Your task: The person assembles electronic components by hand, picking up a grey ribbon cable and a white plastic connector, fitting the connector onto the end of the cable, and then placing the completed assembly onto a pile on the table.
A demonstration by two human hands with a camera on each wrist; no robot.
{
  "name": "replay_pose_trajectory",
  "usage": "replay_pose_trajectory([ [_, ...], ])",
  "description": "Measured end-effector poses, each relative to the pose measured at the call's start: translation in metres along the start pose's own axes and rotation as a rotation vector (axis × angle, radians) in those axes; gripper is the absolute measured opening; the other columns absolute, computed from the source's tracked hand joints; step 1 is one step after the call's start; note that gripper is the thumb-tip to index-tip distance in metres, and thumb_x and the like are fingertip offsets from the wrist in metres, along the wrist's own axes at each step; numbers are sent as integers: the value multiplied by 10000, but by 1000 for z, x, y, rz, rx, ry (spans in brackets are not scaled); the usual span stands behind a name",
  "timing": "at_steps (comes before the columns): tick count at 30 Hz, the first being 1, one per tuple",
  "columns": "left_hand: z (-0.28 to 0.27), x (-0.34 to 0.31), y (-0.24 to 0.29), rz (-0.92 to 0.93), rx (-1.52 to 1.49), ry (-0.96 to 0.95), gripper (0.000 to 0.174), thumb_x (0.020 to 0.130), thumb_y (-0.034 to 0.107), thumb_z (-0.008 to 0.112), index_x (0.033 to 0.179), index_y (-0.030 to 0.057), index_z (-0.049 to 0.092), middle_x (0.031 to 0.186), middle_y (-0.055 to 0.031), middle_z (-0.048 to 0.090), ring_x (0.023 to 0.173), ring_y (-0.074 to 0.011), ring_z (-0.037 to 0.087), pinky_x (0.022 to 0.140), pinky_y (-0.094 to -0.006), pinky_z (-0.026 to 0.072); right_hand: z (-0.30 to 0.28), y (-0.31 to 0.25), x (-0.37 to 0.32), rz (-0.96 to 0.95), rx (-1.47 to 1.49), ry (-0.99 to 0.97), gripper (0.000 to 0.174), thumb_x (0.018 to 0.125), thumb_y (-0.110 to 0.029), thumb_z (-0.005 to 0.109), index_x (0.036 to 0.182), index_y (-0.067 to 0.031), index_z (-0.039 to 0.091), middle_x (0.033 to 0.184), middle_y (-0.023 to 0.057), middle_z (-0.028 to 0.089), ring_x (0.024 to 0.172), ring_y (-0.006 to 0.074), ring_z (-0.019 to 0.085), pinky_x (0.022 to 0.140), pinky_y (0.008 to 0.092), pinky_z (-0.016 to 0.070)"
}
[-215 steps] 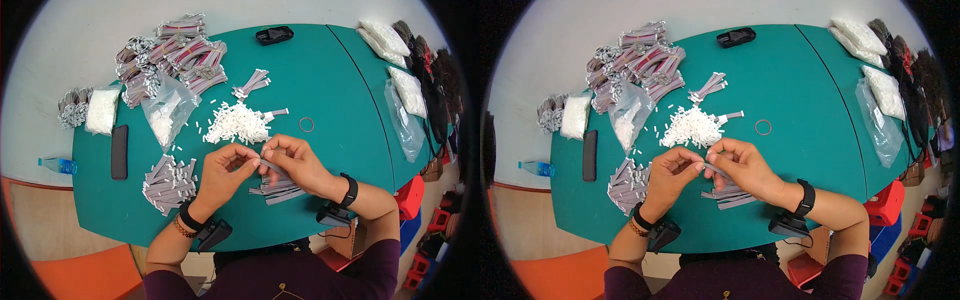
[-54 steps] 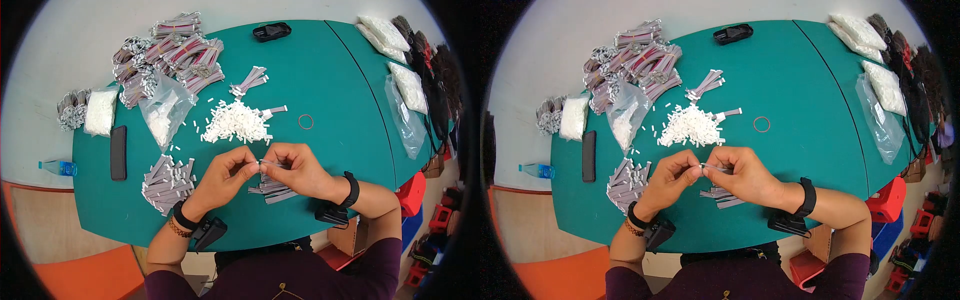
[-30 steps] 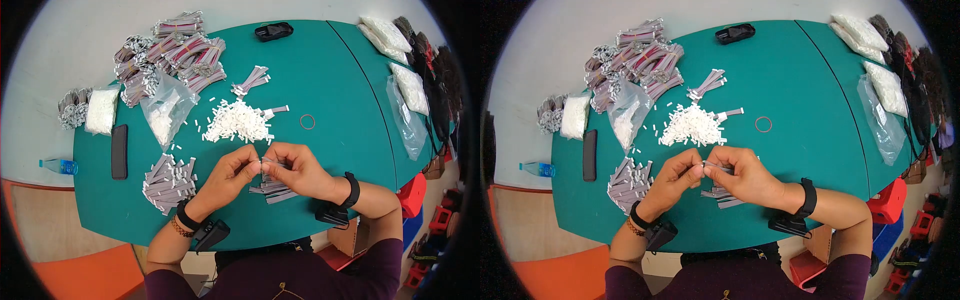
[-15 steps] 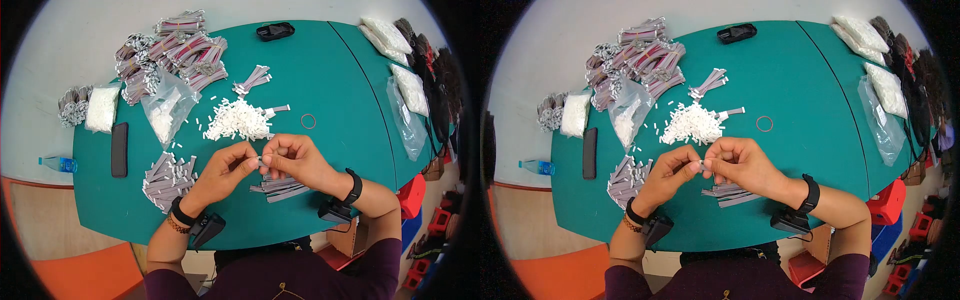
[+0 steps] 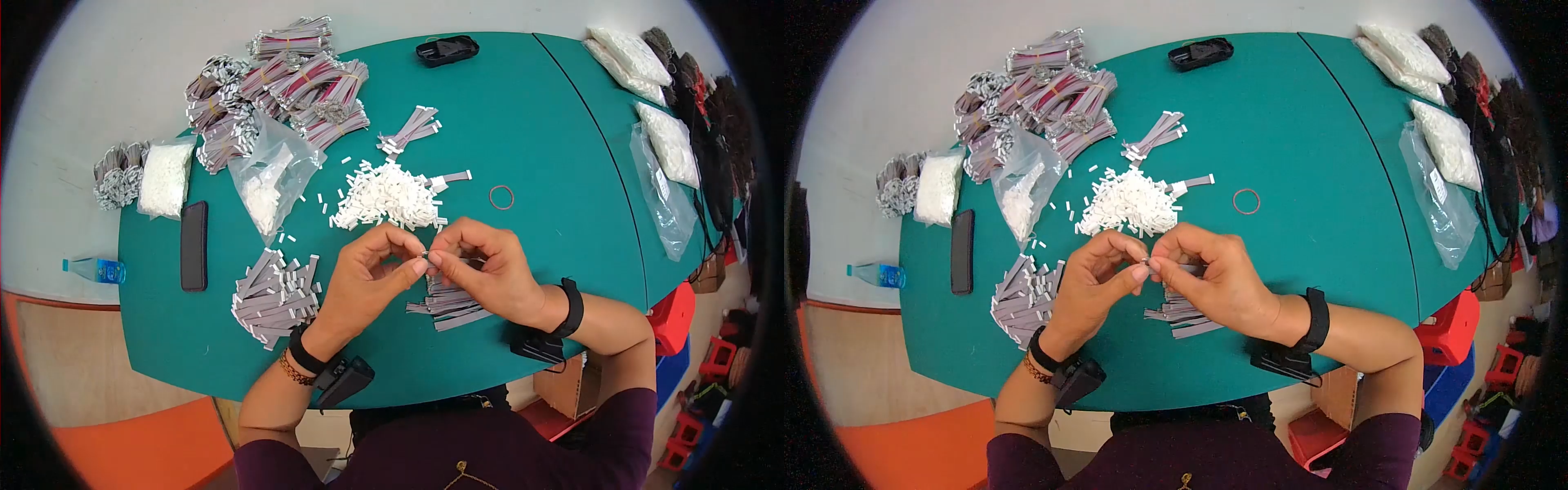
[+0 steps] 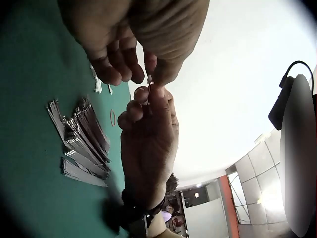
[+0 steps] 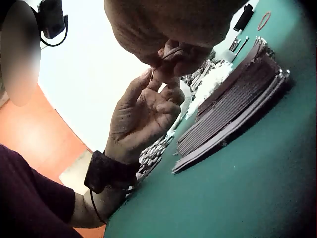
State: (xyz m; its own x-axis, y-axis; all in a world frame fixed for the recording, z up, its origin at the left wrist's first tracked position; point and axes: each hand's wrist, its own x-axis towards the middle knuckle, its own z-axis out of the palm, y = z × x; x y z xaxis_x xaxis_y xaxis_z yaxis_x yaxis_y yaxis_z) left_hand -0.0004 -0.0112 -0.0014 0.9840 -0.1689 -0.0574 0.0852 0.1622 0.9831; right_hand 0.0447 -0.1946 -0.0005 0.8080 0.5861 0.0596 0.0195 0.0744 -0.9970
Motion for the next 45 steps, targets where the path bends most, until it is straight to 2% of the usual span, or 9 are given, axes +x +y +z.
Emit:
replay_pose_trajectory([
  [5,0,-1,-4,-27,-18,30,112,861,100,628,918,23,569,876,-16,564,843,-77,536,643,-215,435,0,0,-2,-54,-71,1,54,873,-53,603,880,-6,578,744,8,616,639,30,532,531,189,421],
  [8,1,-1,-5,12,-86,39,106,866,101,627,911,19,578,878,-25,574,820,-82,552,630,-215,432,1,1,-1,-23,30,-11,57,878,-61,601,884,-9,578,762,12,620,651,34,541,546,186,431],
  [14,5,-1,2,93,-27,37,91,866,71,621,913,4,581,866,-42,588,783,-103,581,700,-231,472,0,-4,0,128,263,-70,77,910,-87,558,925,-13,569,807,27,616,657,46,550,585,187,461],
  [20,6,-2,1,22,-65,51,95,870,59,611,928,-1,565,865,-51,589,791,-108,588,723,-235,483,2,-3,-2,72,225,-61,82,914,-87,550,935,-8,562,799,30,610,649,46,546,563,189,469],
  [29,6,-2,-6,29,-66,56,107,873,91,612,929,9,571,856,-35,589,768,-91,591,616,-208,444,2,-3,-3,22,109,-50,81,916,-84,544,933,-4,552,773,26,613,624,40,543,542,183,462],
  [32,8,-4,-8,4,-67,102,101,872,88,613,926,11,575,847,-34,592,768,-82,590,606,-199,439,3,-4,-3,27,165,-35,79,922,-86,533,927,-8,544,761,26,613,618,37,541,536,180,459],
  [35,10,-3,-10,67,-87,108,108,870,92,621,931,12,582,844,-30,594,746,-71,575,594,-190,425,4,-3,-3,60,177,-37,82,928,-92,524,921,-12,538,751,27,612,620,36,540,530,181,456],
  [41,9,-3,-8,56,-21,133,125,865,100,633,944,10,595,836,-21,590,705,-59,526,598,-190,411,3,-1,-2,46,100,-32,82,923,-94,534,907,-14,543,729,27,616,604,42,544,523,186,453],
  [45,9,-4,-7,85,-30,119,110,867,95,630,927,10,596,842,-16,580,743,-57,518,616,-190,410,3,-4,-1,5,0,-15,82,909,-84,553,896,-6,571,710,24,622,592,49,555,514,198,452],
])
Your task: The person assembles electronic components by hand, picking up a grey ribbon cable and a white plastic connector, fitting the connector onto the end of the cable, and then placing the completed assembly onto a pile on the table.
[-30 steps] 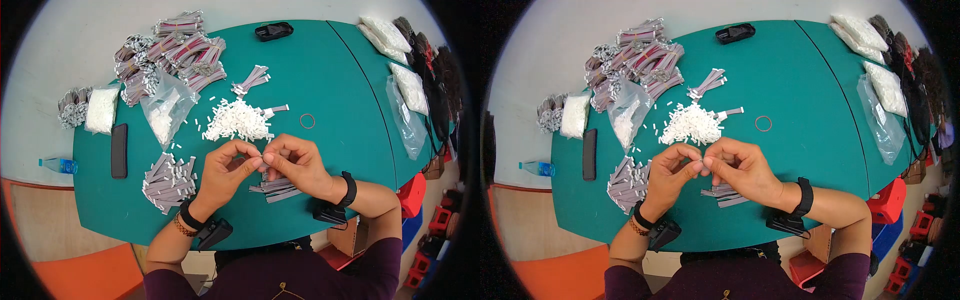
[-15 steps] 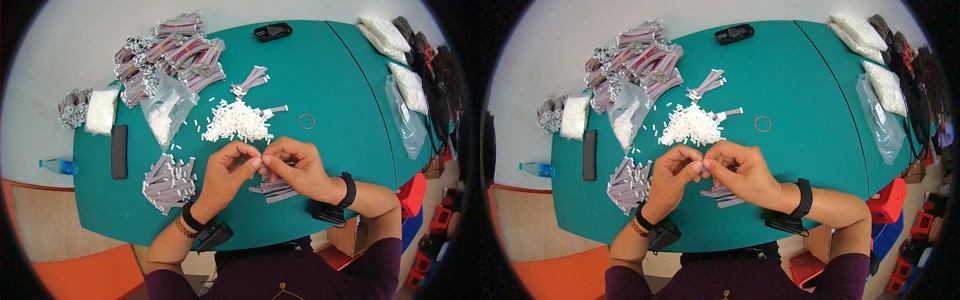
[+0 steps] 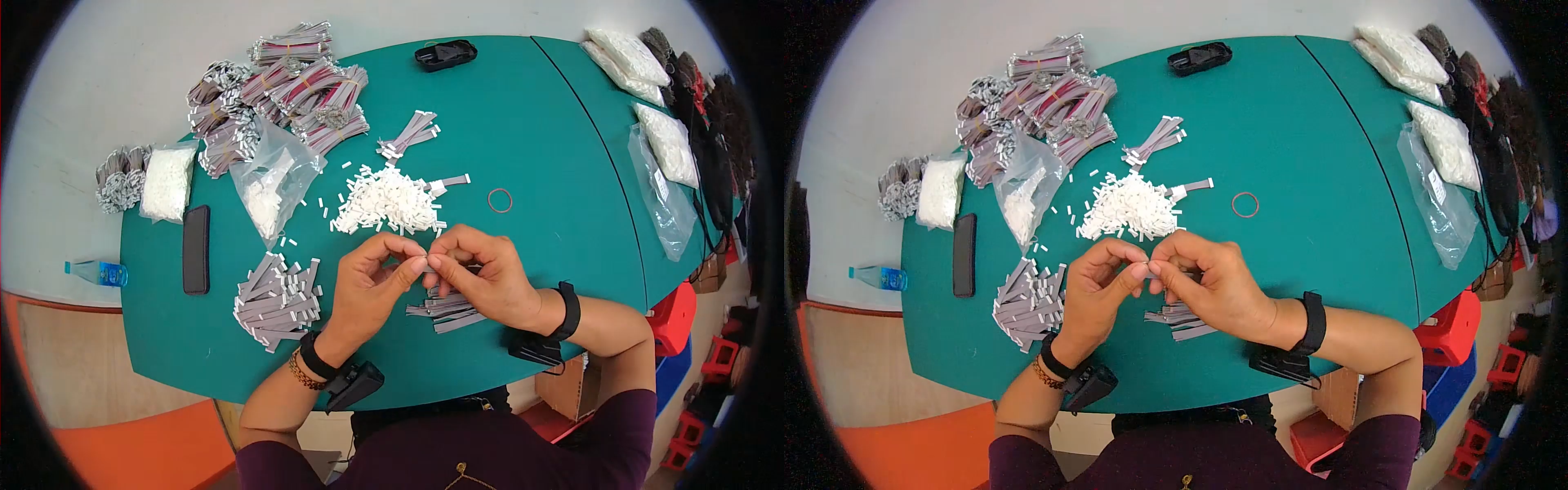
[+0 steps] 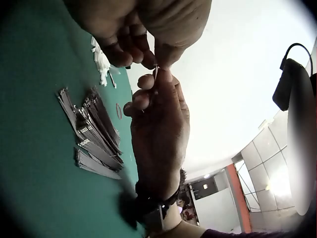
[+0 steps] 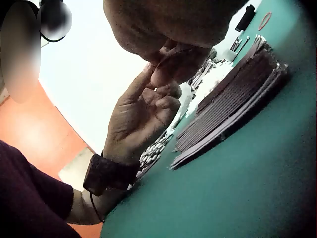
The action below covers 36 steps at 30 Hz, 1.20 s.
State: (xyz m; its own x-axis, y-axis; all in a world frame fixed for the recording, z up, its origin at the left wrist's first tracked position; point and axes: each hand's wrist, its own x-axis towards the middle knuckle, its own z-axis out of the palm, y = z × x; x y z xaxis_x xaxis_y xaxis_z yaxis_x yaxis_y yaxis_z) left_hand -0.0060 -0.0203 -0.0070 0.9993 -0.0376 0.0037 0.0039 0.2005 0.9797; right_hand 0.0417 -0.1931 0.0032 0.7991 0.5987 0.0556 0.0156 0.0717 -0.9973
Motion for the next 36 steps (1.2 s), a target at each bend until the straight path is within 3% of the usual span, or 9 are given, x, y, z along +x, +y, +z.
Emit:
replay_pose_trajectory([
  [8,-9,3,8,-59,-1,-93,78,844,59,635,866,12,578,834,-46,574,711,-88,505,636,-223,415,-3,6,1,-227,-286,-57,59,881,-58,576,882,-5,603,692,40,627,574,83,581,492,229,451],
  [11,-13,4,8,31,173,-111,78,850,57,632,907,9,605,868,-22,591,785,-76,546,680,-206,442,-3,6,0,-162,-259,-50,61,884,-64,575,879,-10,602,688,37,628,578,79,583,494,224,454],
  [14,-10,4,12,-33,125,-78,115,843,68,647,936,6,620,886,-30,605,803,-77,554,691,-209,451,-3,3,1,-83,-139,-22,66,886,-71,576,870,-10,598,688,32,628,581,70,582,497,217,455],
  [23,-9,4,8,-49,103,-37,116,849,85,644,930,5,623,873,-39,608,723,-78,531,608,-203,434,-2,3,1,-39,-93,-12,84,889,-81,581,871,0,592,688,28,629,592,54,574,515,206,453],
  [36,-4,5,8,-117,2,-48,171,872,119,621,996,9,582,876,-35,595,690,-71,524,590,-207,428,-4,-1,3,77,99,-7,99,906,-95,565,895,3,571,729,30,617,643,58,571,565,201,475],
])
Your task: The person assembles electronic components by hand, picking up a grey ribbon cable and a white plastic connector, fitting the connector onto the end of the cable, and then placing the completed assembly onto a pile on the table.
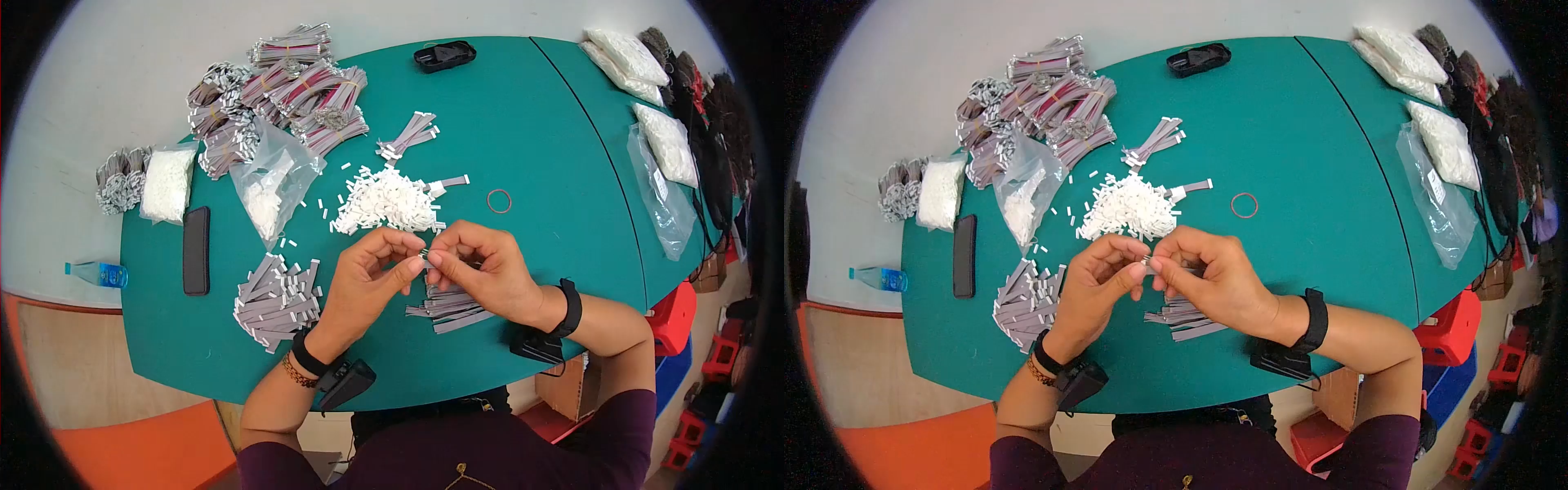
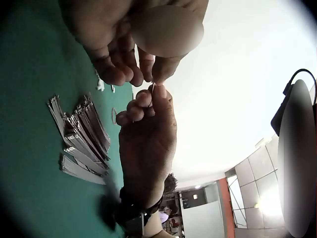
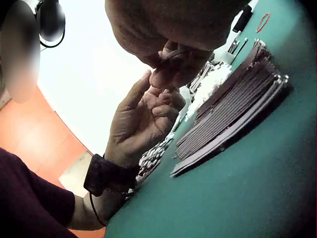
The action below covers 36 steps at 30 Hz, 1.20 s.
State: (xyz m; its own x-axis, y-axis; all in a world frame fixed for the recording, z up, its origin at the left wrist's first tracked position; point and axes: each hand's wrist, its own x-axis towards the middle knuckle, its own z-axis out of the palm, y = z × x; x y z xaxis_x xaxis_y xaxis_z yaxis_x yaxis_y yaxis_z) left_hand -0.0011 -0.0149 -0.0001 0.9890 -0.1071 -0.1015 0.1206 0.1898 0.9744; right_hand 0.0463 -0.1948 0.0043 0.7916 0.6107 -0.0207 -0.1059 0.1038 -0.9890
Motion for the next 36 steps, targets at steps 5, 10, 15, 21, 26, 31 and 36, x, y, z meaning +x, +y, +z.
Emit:
replay_pose_trajectory([
  [5,-5,0,-5,-54,-75,-39,112,877,81,594,956,10,558,861,-41,587,689,-84,530,583,-214,430,-1,0,1,20,19,-21,103,909,-100,562,899,2,568,739,32,619,648,59,569,575,198,474],
  [10,-2,0,-2,-23,-46,-31,125,880,105,599,961,15,567,856,-35,586,683,-77,523,584,-211,425,-2,0,1,74,60,-50,112,917,-118,553,901,-7,567,743,29,619,645,54,564,580,194,472],
  [15,-2,0,-4,19,-21,-16,126,872,108,616,951,15,583,861,-31,589,695,-73,528,571,-206,427,-2,-2,2,91,81,-63,114,919,-124,553,900,-13,567,741,24,614,645,50,560,579,192,469],
  [21,-2,0,-6,19,-25,21,135,853,111,650,932,8,614,841,-29,606,665,-69,528,560,-197,426,-2,1,1,64,85,-72,110,918,-120,556,905,-11,568,738,15,607,644,46,552,582,188,467],
  [26,-2,-1,-6,28,-36,44,98,848,72,641,915,8,610,827,-41,612,651,-78,523,553,-205,422,-1,4,1,1,34,-82,94,907,-107,569,898,-15,588,728,7,610,639,40,547,573,186,460],
  [31,-2,-1,-5,36,-9,44,103,846,79,646,914,9,616,828,-43,615,643,-78,522,549,-202,421,-1,4,1,-12,-28,-51,81,893,-87,582,882,-9,603,708,7,612,627,42,547,557,191,451],
  [36,0,-2,-4,59,14,62,102,845,80,646,910,9,614,830,-41,612,640,-77,520,547,-200,419,-1,6,1,-204,-235,-3,75,869,-73,609,889,-1,605,710,32,605,611,60,530,533,218,429],
])
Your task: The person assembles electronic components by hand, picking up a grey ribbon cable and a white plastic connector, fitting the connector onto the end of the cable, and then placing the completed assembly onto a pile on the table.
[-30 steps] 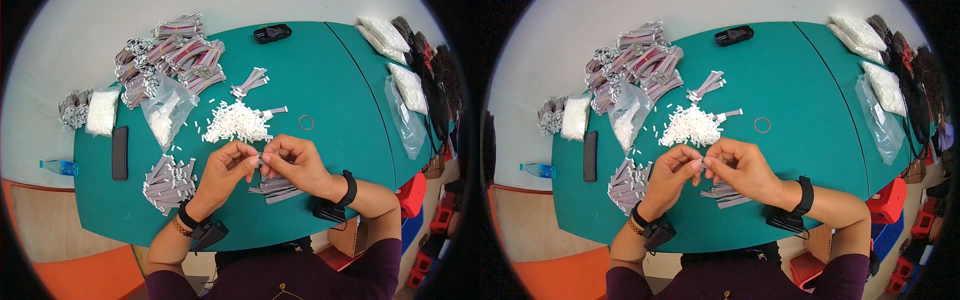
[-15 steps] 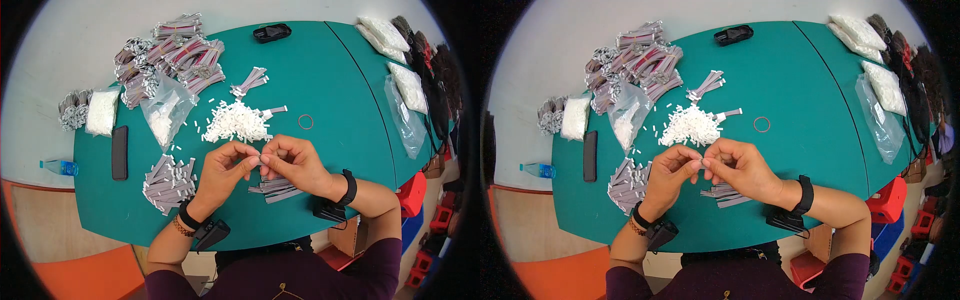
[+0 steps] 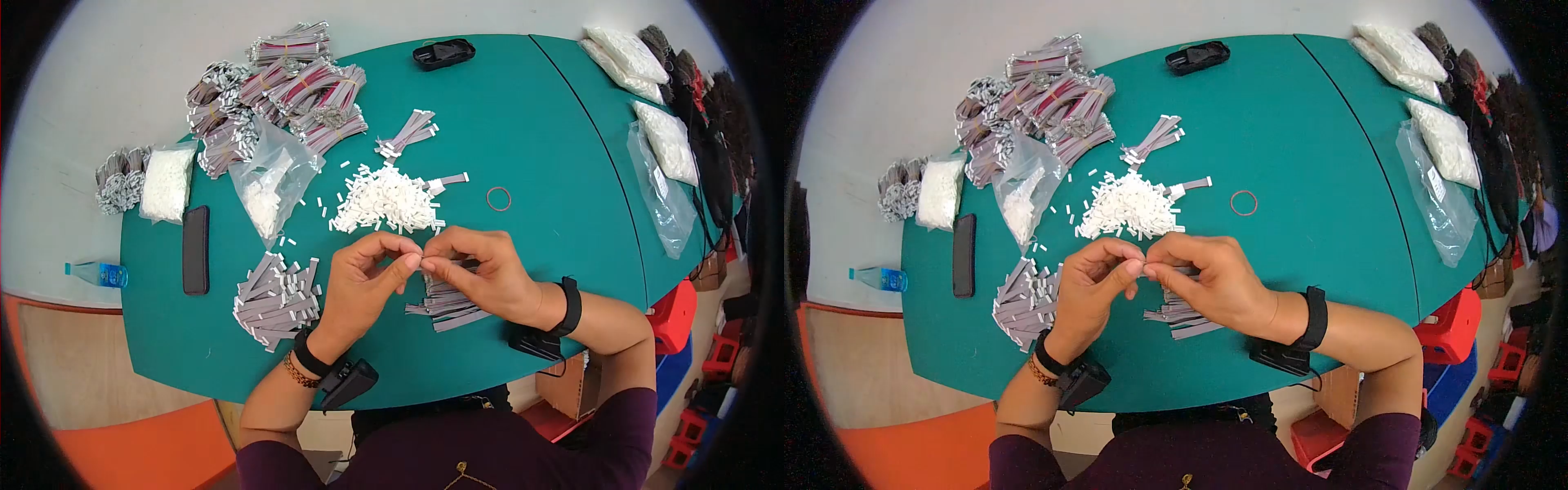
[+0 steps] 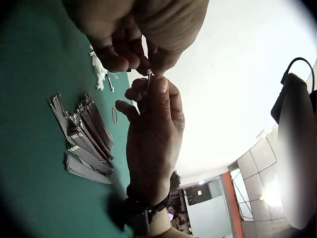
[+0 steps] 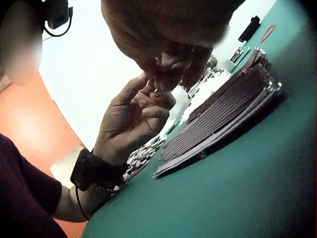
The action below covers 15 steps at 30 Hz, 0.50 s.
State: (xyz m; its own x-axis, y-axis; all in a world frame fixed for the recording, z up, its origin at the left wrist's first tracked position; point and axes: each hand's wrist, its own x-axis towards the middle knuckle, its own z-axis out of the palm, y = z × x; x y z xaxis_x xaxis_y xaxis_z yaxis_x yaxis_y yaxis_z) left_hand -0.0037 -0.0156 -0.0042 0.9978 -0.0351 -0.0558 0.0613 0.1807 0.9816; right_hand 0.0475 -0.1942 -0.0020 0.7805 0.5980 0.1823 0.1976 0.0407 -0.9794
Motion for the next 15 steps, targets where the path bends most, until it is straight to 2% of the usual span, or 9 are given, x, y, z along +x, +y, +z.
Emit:
replay_pose_trajectory([
  [2,0,0,0,-4,3,6,99,846,78,644,908,7,613,833,-40,611,639,-78,519,546,-201,419,1,-1,2,-137,-124,48,78,859,-69,620,891,0,604,713,45,596,603,70,523,522,231,420],
  [5,0,-1,-2,13,18,1,132,856,125,650,923,13,629,822,-13,609,621,-48,496,534,-184,398,-2,1,3,-186,-196,52,81,852,-69,627,878,2,600,718,54,583,601,79,520,513,240,417],
  [11,3,-1,-2,-25,-53,18,143,863,136,643,933,13,620,807,-8,598,613,-53,490,538,-188,393,0,-3,1,-6,-46,23,91,867,-86,614,869,0,585,699,45,584,584,73,505,502,241,408],
  [15,4,-2,-4,-50,-85,28,137,867,129,635,934,11,618,801,-8,592,606,-54,484,538,-188,391,-1,-3,1,36,-93,16,91,871,-89,608,875,-2,582,696,42,586,585,66,504,500,238,409],
])
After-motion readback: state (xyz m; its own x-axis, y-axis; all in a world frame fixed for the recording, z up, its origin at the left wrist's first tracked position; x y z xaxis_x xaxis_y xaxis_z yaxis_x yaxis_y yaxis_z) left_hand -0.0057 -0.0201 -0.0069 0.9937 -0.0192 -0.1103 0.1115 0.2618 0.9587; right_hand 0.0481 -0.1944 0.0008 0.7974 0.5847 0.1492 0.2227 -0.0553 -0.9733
